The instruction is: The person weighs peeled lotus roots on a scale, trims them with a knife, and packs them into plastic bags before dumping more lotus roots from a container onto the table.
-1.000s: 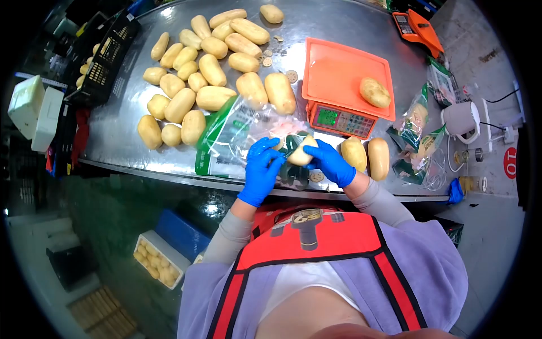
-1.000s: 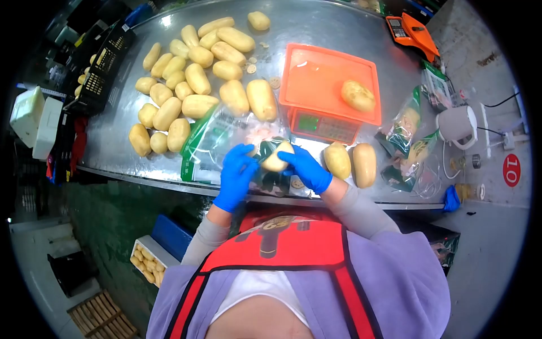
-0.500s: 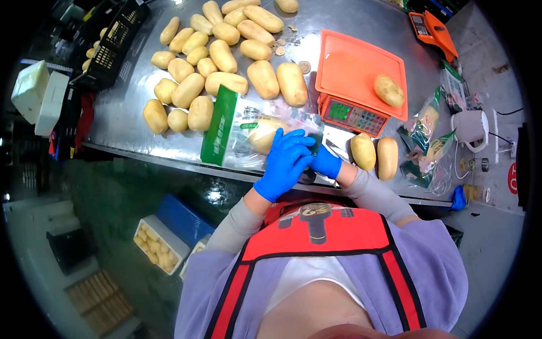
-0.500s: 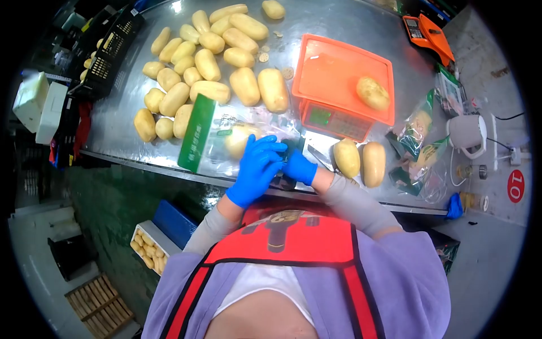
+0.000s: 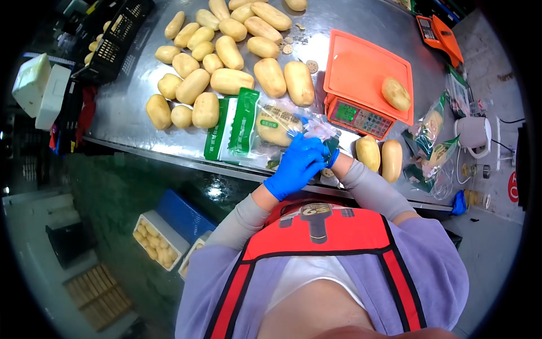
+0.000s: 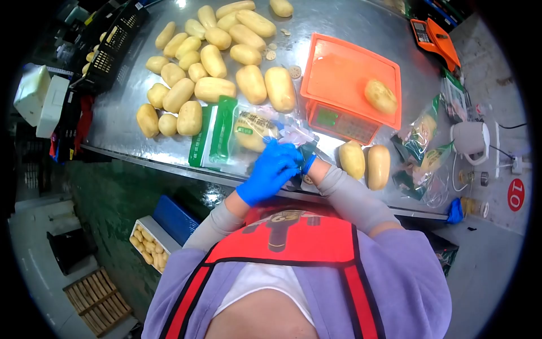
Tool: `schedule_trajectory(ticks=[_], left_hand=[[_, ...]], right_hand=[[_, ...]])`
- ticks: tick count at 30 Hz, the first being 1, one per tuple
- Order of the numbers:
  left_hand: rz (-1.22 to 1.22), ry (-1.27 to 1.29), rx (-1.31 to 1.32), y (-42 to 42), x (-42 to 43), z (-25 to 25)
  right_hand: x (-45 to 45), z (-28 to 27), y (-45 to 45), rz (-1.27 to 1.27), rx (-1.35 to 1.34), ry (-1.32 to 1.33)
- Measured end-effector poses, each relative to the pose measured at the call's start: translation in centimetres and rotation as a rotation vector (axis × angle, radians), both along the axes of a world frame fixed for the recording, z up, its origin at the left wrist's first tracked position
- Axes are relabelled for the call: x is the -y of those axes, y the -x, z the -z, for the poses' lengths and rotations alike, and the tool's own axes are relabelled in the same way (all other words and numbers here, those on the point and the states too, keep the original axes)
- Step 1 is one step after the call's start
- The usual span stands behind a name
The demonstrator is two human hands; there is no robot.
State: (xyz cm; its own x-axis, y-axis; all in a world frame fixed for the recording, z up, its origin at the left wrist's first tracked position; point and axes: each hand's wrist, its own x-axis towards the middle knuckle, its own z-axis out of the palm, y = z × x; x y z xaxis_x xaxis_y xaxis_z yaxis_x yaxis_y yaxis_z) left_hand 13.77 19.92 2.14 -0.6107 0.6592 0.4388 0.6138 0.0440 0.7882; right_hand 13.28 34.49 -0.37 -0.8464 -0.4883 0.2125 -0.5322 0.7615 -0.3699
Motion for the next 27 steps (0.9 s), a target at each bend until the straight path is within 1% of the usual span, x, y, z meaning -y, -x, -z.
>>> schedule_trajectory(ticks=[1, 2, 4, 5, 6, 7, 8, 9, 10, 11, 13, 14, 15, 16, 17, 18, 20, 21, 22, 23, 24, 25, 26, 27], left_hand=[[-0.047, -0.064, 0.007, 0.1, 0.1, 0.1], [-0.05, -0.066, 0.007, 0.0, 0.3, 0.2], [-0.5, -0.076, 0.151, -0.7, 1.8, 0.6], [-0.665, -0.23, 0.378, -1.1, 2.5, 1.6], [-0.822, -0.386, 0.606, -1.2, 3.3, 2.9], [-0.822, -0.385, 0.606, -0.8, 4.3, 3.6], [-0.834, -0.396, 0.906, -0.6, 5.6, 4.2], [-0.837, -0.404, 1.206, -0.5, 6.2, 4.6], [-0.757, -0.395, 1.31, -0.3, 6.2, 4.9], [-0.76, -0.397, 1.311, -0.3, 6.0, 5.1], [-0.627, -0.328, 1.487, -0.2, 5.1, 4.0], [-0.518, -0.27, 1.503, 0.1, 5.2, 3.9], [-0.522, -0.272, 1.504, 0.2, 5.3, 4.1], [-0.47, -0.27, 1.44, 0.3, 5.4, 4.6], [-0.416, -0.266, 1.375, 0.4, 5.4, 4.9], [-0.417, -0.267, 1.376, 0.7, 5.4, 5.2], [-0.379, -0.186, 1.34, 1.2, 5.6, 5.5], [-0.38, -0.186, 1.34, 1.2, 5.5, 5.3], [-0.373, -0.136, 1.344, 1.2, 5.2, 5.1], [-0.367, -0.085, 1.347, 1.1, 5.0, 4.9], [-0.286, -0.043, 1.295, 1.3, 5.4, 5.4], [-0.287, -0.042, 1.295, 1.3, 5.7, 5.7], [-0.293, -0.066, 1.275, 1.4, 6.0, 5.9], [-0.299, -0.092, 1.253, 1.5, 6.1, 5.8]], right_hand=[[-0.2, -1.1, 0.1, 0.025, 0.075, -0.051], [-0.1, -1.8, 0.1, 0.051, 0.137, -0.096], [0.0, -3.0, 0.5, 0.103, 0.234, -0.095], [0.1, -0.9, 0.3, 0.109, 0.212, 0.318], [0.1, 1.2, 0.1, 0.045, 0.16, 0.711], [-0.5, 1.3, -0.2, 0.065, 0.112, 0.635], [-1.1, 1.4, -0.4, 0.087, 0.064, 0.559], [-1.4, 1.4, -0.4, 0.049, 0.063, 0.387], [-1.5, 1.4, -0.1, 0.011, 0.056, 0.215], [-1.2, 1.7, 0.2, 0.008, 0.057, 0.215], [-0.5, 3.1, 0.7, -0.003, -0.052, 0.328], [-0.6, 3.9, 1.0, -0.013, -0.083, 0.292], [0.0, 5.9, 1.4, -0.016, -0.08, 0.293], [1.0, 8.4, 1.8, 0.107, 0.387, 0.759], [1.5, 8.6, 2.0, 0.148, 0.639, 0.978], [2.1, 8.7, 2.2, 0.235, 0.869, 1.208], [2.4, 4.3, 2.2, 0.054, 0.533, 0.407], [2.6, 2.9, 2.3, -0.033, 0.349, 0.013], [2.9, 2.4, 2.4, -0.034, 0.349, 0.014], [3.2, 2.1, 2.5, -0.046, 0.335, 0.12], [3.5, 1.8, 2.5, -0.059, 0.32, 0.226], [3.8, 1.6, 2.6, -0.072, 0.304, 0.332], [3.8, 1.4, 3.3, -0.097, 0.301, 0.18], [3.7, 0.8, 3.6, -0.098, 0.299, 0.181]])
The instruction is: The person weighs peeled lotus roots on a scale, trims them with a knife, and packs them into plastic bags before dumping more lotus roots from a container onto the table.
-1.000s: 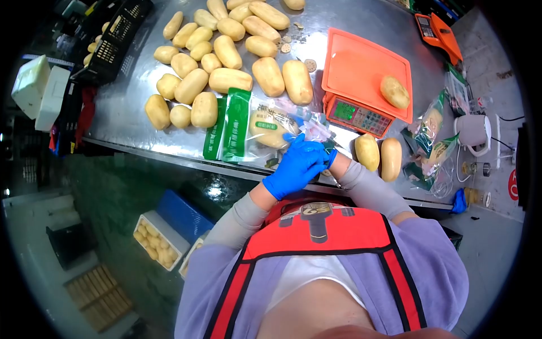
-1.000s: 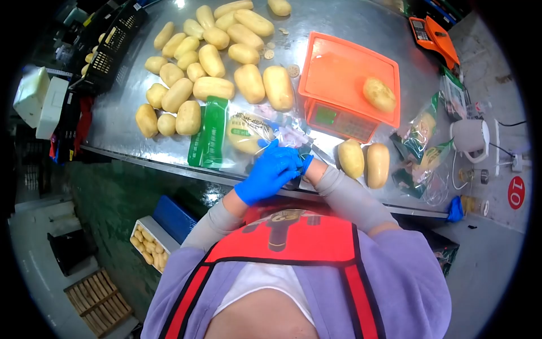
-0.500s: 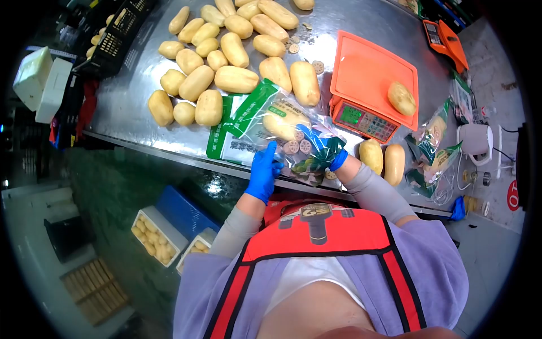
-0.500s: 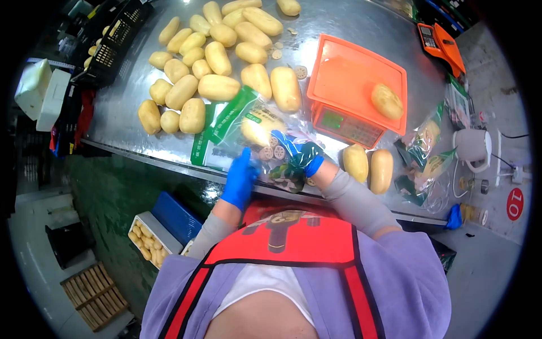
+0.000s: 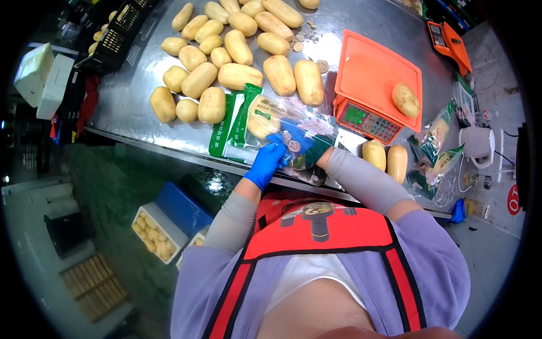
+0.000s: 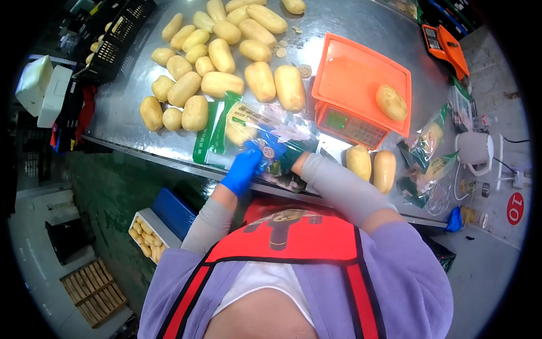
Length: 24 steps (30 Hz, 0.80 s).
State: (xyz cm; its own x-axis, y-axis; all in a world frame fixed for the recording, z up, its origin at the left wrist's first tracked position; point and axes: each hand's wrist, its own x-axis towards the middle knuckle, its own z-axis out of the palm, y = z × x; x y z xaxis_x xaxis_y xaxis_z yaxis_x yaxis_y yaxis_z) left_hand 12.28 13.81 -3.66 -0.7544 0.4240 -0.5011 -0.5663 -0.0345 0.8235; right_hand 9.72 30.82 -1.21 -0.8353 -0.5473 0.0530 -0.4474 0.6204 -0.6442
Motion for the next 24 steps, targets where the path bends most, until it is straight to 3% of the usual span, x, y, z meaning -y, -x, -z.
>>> schedule_trajectory(ticks=[2, 4, 6, 7, 8, 10, 13, 17, 19, 21, 24], left_hand=[[-0.029, -0.059, 0.036, 0.0, -0.1, -0.2], [-0.059, -0.12, 0.078, -0.1, 0.0, 0.1], [-0.112, -0.13, 0.105, -0.2, 0.0, 0.7], [-0.115, -0.13, 0.108, -0.3, -0.1, 0.7], [-0.136, -0.133, 0.088, -0.4, -0.3, 0.7], [-0.158, -0.136, 0.068, -0.4, -0.2, 0.6], [-0.117, -0.144, 0.139, -0.4, -0.1, 1.1], [-0.087, -0.137, 0.088, -0.3, 0.1, 1.0], [-0.083, -0.124, 0.094, -0.3, 0.0, 0.4], [-0.08, -0.089, 0.085, -0.2, -0.3, 0.0], [-0.023, -0.044, 0.048, -0.2, -0.1, 0.6]], right_hand=[[-0.2, -1.1, 0.5, -0.146, -0.18, 0.046], [-0.3, 0.0, 1.4, -0.193, -0.111, 0.102], [-1.2, -0.3, 1.6, -0.214, -0.052, -0.091], [-1.4, 1.5, 1.5, -0.163, 0.098, 0.192], [-1.6, 2.0, 1.6, -0.166, 0.101, 0.192], [-1.5, 1.6, 1.8, -0.159, -0.005, 0.173], [-0.4, 0.7, 1.8, -0.054, 0.046, 0.062], [-0.4, 3.7, 1.6, -0.036, -0.032, -0.066], [-0.6, 4.7, 1.4, 0.027, 0.021, 0.264], [-0.9, 3.5, 1.1, -0.019, 0.025, 0.265], [-0.7, 3.7, 1.3, 0.031, 0.438, 0.579]])
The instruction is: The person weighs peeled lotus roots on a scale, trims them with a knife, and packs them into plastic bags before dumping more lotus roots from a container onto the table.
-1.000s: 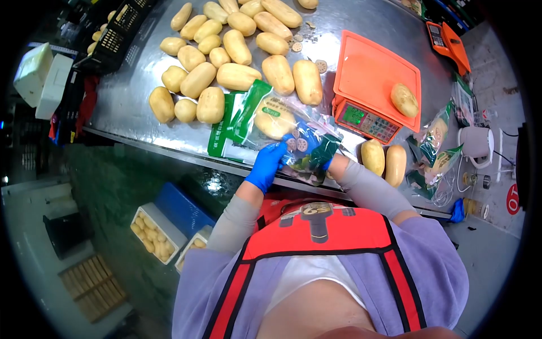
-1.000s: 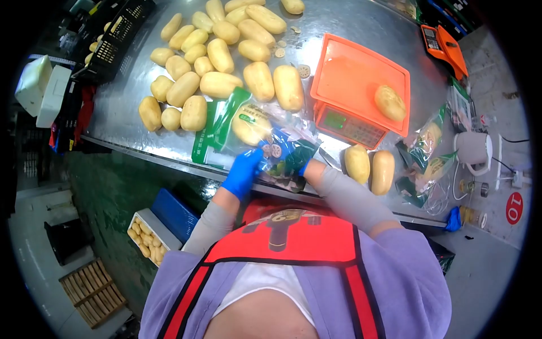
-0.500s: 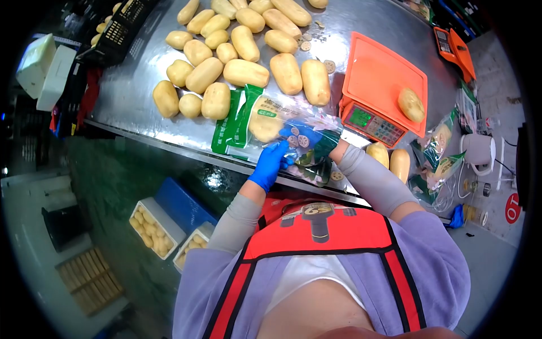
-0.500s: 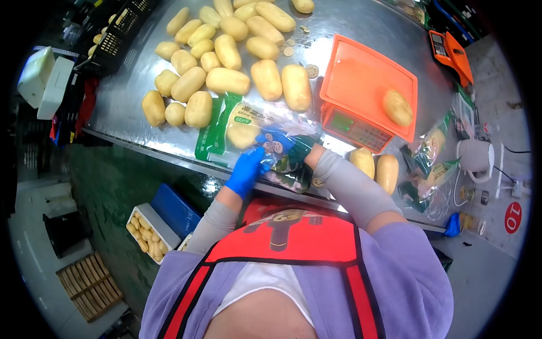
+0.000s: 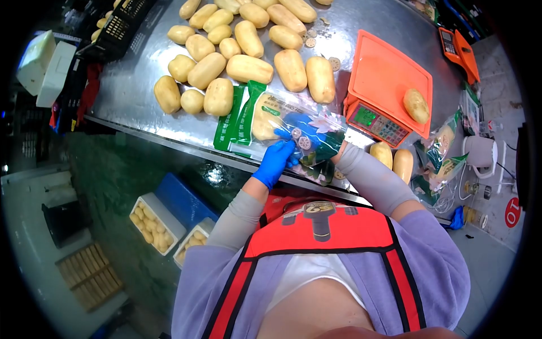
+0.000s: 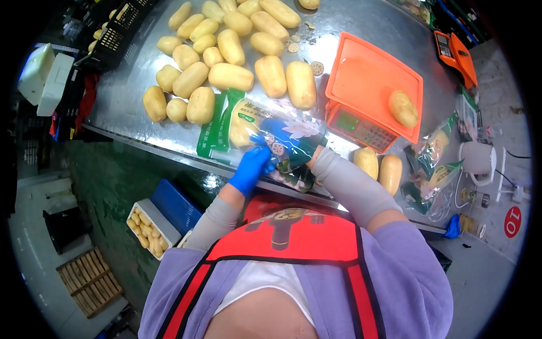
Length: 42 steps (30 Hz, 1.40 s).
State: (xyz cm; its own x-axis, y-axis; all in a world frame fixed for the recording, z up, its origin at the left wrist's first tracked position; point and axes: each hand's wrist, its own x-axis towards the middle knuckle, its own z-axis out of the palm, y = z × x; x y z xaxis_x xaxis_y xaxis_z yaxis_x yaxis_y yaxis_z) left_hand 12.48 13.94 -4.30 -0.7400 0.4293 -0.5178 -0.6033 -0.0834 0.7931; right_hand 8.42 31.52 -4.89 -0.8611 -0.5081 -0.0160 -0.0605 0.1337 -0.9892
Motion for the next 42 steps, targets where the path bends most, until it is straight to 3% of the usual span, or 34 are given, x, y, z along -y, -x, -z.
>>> schedule_trajectory(ticks=[2, 5, 6, 9, 11, 12, 14, 16, 17, 19, 21, 24, 26, 28, 30, 32, 34, 35, 36, 37, 40, 42], left_hand=[[0.032, 0.01, -0.005, 0.1, 0.1, -0.1], [0.045, 0.011, 0.003, 0.3, 0.2, -0.7], [0.015, 0.006, 0.021, 0.3, 0.1, -0.9], [0.032, 0.02, 0.0, 0.0, 0.2, -0.4], [0.019, 0.003, 0.001, -0.5, 0.2, 0.3], [-0.027, -0.009, 0.015, -0.6, 0.2, 0.3], [-0.068, -0.017, 0.02, -0.4, 0.3, 0.0], [0.049, 0.047, 0.007, 0.1, 0.1, -0.6], [0.055, 0.051, -0.001, 0.4, 0.2, -0.7], [0.223, 0.127, -0.068, 0.9, 0.6, -1.0], [0.234, 0.112, -0.05, 1.1, 0.7, -1.0], [0.297, 0.088, -0.067, 1.3, 0.8, -0.1], [0.249, 0.056, -0.039, 0.8, 0.4, -0.3], [0.213, 0.03, 0.0, 0.3, 0.3, -2.0], [-0.061, -0.145, 0.367, -0.2, 0.9, -2.2], [-0.17, -0.22, 0.332, -0.1, 1.6, -0.7], [-0.443, -0.067, 0.159, 0.1, 1.5, -1.4], [-0.432, -0.06, 0.124, 0.5, 2.1, -0.7], [-0.432, -0.06, 0.122, 0.6, 2.1, -0.1], [-0.451, -0.065, 0.101, 0.8, 2.2, 0.4], [-0.452, -0.036, 0.084, 0.4, 1.7, -0.5], [-0.432, -0.001, 0.091, 0.0, 1.1, -1.0]], right_hand=[[-0.3, -2.8, 0.4, -0.166, -0.76, -0.521], [0.9, -3.5, 0.3, -0.088, -0.727, -0.54], [1.4, -3.7, 0.6, -0.069, -0.433, -0.499], [0.0, -5.9, -0.1, -0.065, -0.885, -0.761], [-0.4, -6.1, 0.2, -0.121, -0.505, -0.638], [-0.4, -5.1, 0.0, -0.12, -0.506, -0.638], [-0.2, -2.1, -0.6, 0.054, -0.936, -0.543], [0.4, -4.3, -0.6, 0.008, -0.797, -0.57], [1.2, -4.9, -0.2, 0.008, -0.298, -0.514], [1.2, -4.6, -0.1, -0.036, -0.269, -0.52], [1.3, -4.2, -0.3, -0.082, -0.321, -0.541], [0.9, -4.0, -0.6, -0.132, -0.165, -0.479], [0.6, -4.5, -0.9, 0.032, 0.242, 0.005], [0.9, -4.8, -0.7, 0.055, -0.06, 0.033], [-0.1, -8.7, -2.3, 0.21, 0.627, 0.417], [-0.6, -10.6, -3.1, 0.267, 0.746, 0.465], [-1.3, -10.5, -4.0, 0.179, 0.587, 0.484], [-1.5, -9.4, -4.0, 0.159, 0.811, 0.693], [-1.7, -9.1, -4.3, 0.159, 0.81, 0.692], [-1.9, -8.8, -4.6, 0.181, 0.215, 0.173], [-3.0, -9.1, -5.0, 0.142, -0.684, -0.485], [-3.2, -6.4, -4.5, 0.191, 0.539, 0.582]])
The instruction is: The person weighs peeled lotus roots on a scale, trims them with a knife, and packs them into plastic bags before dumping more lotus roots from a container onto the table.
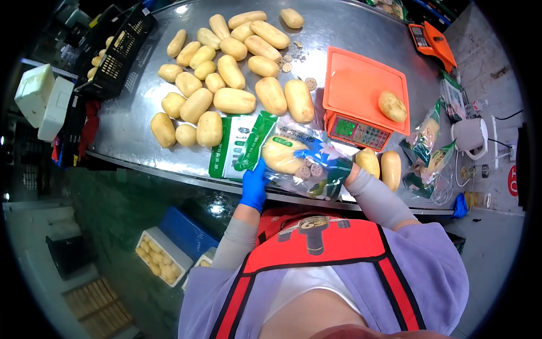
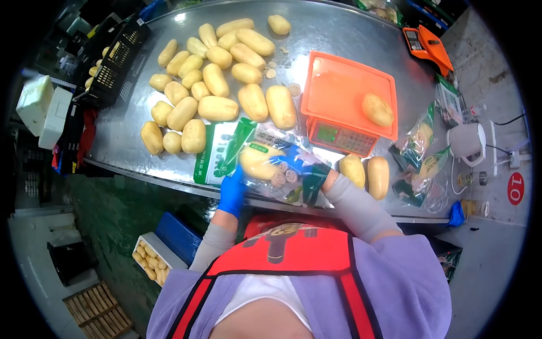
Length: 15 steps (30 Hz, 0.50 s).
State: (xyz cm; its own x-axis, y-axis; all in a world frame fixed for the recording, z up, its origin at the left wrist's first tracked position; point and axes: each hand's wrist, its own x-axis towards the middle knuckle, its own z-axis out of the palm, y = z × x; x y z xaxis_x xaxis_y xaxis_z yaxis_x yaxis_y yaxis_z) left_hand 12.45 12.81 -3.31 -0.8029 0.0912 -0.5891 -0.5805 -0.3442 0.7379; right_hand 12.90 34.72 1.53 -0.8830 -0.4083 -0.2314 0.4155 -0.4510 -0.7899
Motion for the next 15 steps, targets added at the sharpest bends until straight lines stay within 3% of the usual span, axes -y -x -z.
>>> schedule_trajectory(ticks=[1, 2, 3, 4, 5, 6, 8, 10, 15], left_hand=[[0.046, 0.005, 0.006, 0.0, -0.2, 0.0], [0.09, 0.01, 0.011, -0.1, -0.3, 0.1], [0.155, 0.094, -0.159, -0.3, -0.1, 2.1], [0.153, 0.095, -0.158, 0.0, -0.2, 1.9], [0.055, -0.023, -0.076, 0.5, -0.3, 1.7], [-0.043, -0.14, 0.008, 1.0, -0.5, 1.4], [-0.084, -0.065, 0.039, 1.1, -0.9, -0.6], [-0.125, 0.011, 0.06, 1.7, -0.8, -0.9], [-0.012, 0.076, 0.02, 2.1, -0.5, 0.6]], right_hand=[[-0.6, -2.0, -0.3, -0.064, -0.071, -0.213], [-0.5, -1.2, -0.4, -0.065, -0.071, -0.213], [-0.4, 0.3, -0.6, 0.015, 0.03, -0.093], [-0.2, 1.2, -0.6, 0.096, 0.132, 0.028], [-0.4, 1.7, -0.4, 0.041, -0.152, -0.418], [-0.3, 1.6, -0.6, 0.04, -0.151, -0.418], [0.0, 0.8, -1.3, 0.084, -0.16, -0.449], [-0.5, 0.5, -1.1, -0.004, 0.085, -0.012], [-2.1, 5.7, -1.2, -0.087, -0.042, -0.501]])
